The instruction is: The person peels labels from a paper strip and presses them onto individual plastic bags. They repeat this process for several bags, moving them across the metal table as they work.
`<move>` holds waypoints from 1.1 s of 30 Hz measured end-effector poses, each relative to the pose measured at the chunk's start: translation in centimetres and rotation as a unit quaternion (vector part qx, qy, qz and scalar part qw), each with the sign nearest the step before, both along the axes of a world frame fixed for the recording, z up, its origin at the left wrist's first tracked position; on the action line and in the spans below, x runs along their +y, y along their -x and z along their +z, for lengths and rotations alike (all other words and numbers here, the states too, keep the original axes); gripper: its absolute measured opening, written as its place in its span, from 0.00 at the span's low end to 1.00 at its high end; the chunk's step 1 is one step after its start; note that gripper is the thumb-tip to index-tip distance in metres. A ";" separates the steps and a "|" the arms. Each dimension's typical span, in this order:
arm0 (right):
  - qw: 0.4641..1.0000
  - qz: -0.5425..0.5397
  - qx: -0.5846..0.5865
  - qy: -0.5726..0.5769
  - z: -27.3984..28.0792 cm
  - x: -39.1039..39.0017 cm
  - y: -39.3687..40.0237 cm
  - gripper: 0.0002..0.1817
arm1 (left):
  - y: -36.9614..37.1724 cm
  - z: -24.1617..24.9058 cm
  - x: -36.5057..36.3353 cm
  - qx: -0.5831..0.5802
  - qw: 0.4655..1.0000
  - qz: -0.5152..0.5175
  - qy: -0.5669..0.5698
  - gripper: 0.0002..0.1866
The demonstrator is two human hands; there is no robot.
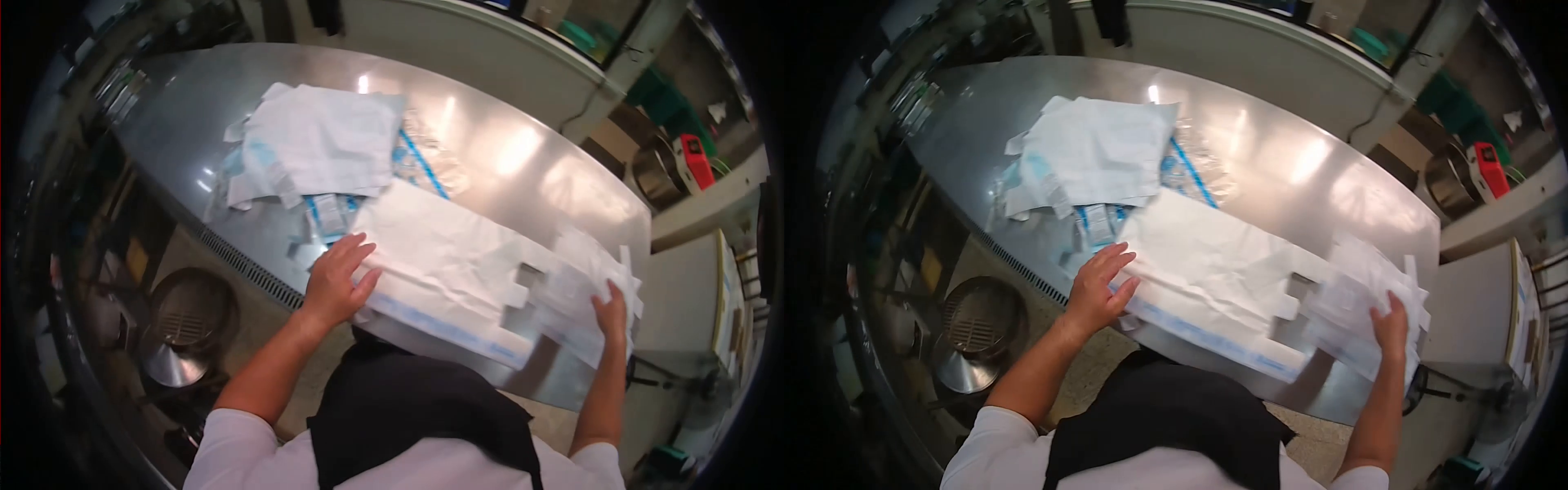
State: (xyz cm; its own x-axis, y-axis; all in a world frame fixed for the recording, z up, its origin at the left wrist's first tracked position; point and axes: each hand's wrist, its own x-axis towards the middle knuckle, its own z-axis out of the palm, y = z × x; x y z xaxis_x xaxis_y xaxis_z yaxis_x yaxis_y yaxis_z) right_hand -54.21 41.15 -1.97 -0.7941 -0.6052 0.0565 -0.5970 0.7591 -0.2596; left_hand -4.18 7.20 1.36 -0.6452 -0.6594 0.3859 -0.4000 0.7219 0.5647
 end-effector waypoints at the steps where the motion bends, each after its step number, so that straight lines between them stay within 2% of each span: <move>1: 1.000 -0.001 0.015 0.024 1.6 -0.9 -0.8 0.34 | -0.9 0.8 0.0 0.016 0.999 0.040 0.001 0.16; 2: 0.998 0.002 0.023 0.054 3.4 -2.2 -1.8 0.32 | -2.1 0.7 -0.7 0.013 0.999 0.045 -0.001 0.16; 3: 0.995 0.005 0.028 0.094 4.3 -3.6 -2.7 0.29 | -3.5 0.3 -1.5 0.052 0.983 0.115 -0.132 0.15; 4: 0.991 0.006 0.035 0.132 4.9 -5.0 -3.6 0.26 | -4.7 0.0 -2.3 0.091 0.944 0.180 -0.263 0.13; 5: 0.991 0.007 0.039 0.127 5.4 -6.8 -4.7 0.26 | -5.6 -0.3 -3.1 0.094 0.942 0.180 -0.269 0.13; 7: 0.968 0.038 -0.087 0.233 5.6 -11.6 -7.9 0.20 | -7.1 -0.6 -5.5 0.079 0.896 0.189 -0.393 0.14; 8: 0.951 0.092 -0.108 0.273 4.8 -14.2 -9.8 0.17 | -7.5 -0.8 -6.6 0.070 0.868 0.190 -0.452 0.14; 9: 0.937 0.141 -0.151 0.283 4.5 -17.2 -12.4 0.16 | -7.5 -1.9 -7.5 0.063 0.891 0.164 -0.418 0.18; 10: 0.933 0.159 -0.179 0.269 4.8 -20.2 -16.0 0.13 | -7.2 -2.0 -8.1 0.066 0.889 0.162 -0.423 0.18; 12: 0.920 0.235 -0.223 0.220 5.5 -25.8 -23.1 0.10 | -6.3 -1.9 -9.3 -0.041 0.925 0.144 -0.349 0.20; 13: 0.910 0.252 -0.257 0.206 5.2 -28.1 -25.9 0.09 | -6.1 -3.3 -9.9 -0.034 0.933 0.141 -0.328 0.21; 15: 0.902 0.314 -0.253 0.151 4.7 -32.1 -30.1 0.11 | -5.5 -2.8 -10.6 -0.045 0.928 0.123 -0.348 0.21; 21: 0.923 0.303 -0.237 0.028 1.3 -38.4 -35.4 0.16 | -7.0 -2.7 -11.8 -0.069 0.920 0.047 -0.384 0.22; 23: 0.888 0.282 -0.363 0.007 1.4 -39.3 -35.6 0.14 | -7.5 -3.0 -12.2 -0.057 0.918 0.031 -0.390 0.23; 24: 0.889 0.283 -0.361 0.006 1.5 -39.4 -35.6 0.14 | -7.7 -2.9 -12.3 -0.021 0.895 0.021 -0.446 0.23; 25: 0.859 0.237 -0.453 0.018 1.9 -39.4 -35.6 0.12 | -7.7 -2.7 -12.4 0.015 0.867 0.010 -0.498 0.23; 26: 0.820 0.189 -0.540 0.030 2.3 -39.4 -35.5 0.10 | -7.8 -2.4 -12.6 0.018 0.868 0.010 -0.496 0.23; 27: 0.821 0.190 -0.537 0.031 2.8 -39.4 -35.4 0.10 | -7.9 -1.2 -12.7 0.029 0.829 0.016 -0.559 0.23; 28: 0.772 0.156 -0.614 0.052 3.6 -39.2 -35.2 0.09 | -7.9 -0.5 -12.8 0.038 0.785 0.020 -0.618 0.23; 29: 0.714 0.120 -0.686 0.072 4.2 -39.0 -35.1 0.08 | -7.7 -0.6 -12.8 0.038 0.785 0.018 -0.618 0.23; 30: 0.715 0.118 -0.685 0.074 4.7 -38.7 -35.0 0.08 | -7.6 -0.8 -12.8 0.074 0.764 0.018 -0.641 0.22; 31: 0.691 0.122 -0.710 0.063 5.2 -38.5 -34.9 0.08 | -7.4 -0.9 -12.7 0.108 0.741 0.018 -0.662 0.21; 32: 0.666 0.126 -0.733 0.052 5.6 -38.2 -35.0 0.08 | -7.1 -1.1 -12.5 0.106 0.741 0.016 -0.663 0.21; 33: 0.666 0.123 -0.734 0.053 5.8 -38.0 -35.1 0.08 | -6.6 -1.2 -12.2 0.164 0.697 0.022 -0.698 0.19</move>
State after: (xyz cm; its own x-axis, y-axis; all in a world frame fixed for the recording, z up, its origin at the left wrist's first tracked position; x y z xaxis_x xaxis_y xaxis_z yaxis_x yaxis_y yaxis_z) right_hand -19.12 3.19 3.83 0.0814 -0.7817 -0.6183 0.2560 0.6160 -0.7450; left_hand 2.39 -5.01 0.13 -0.6412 -0.5561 -0.5288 -0.0885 -0.6309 0.7708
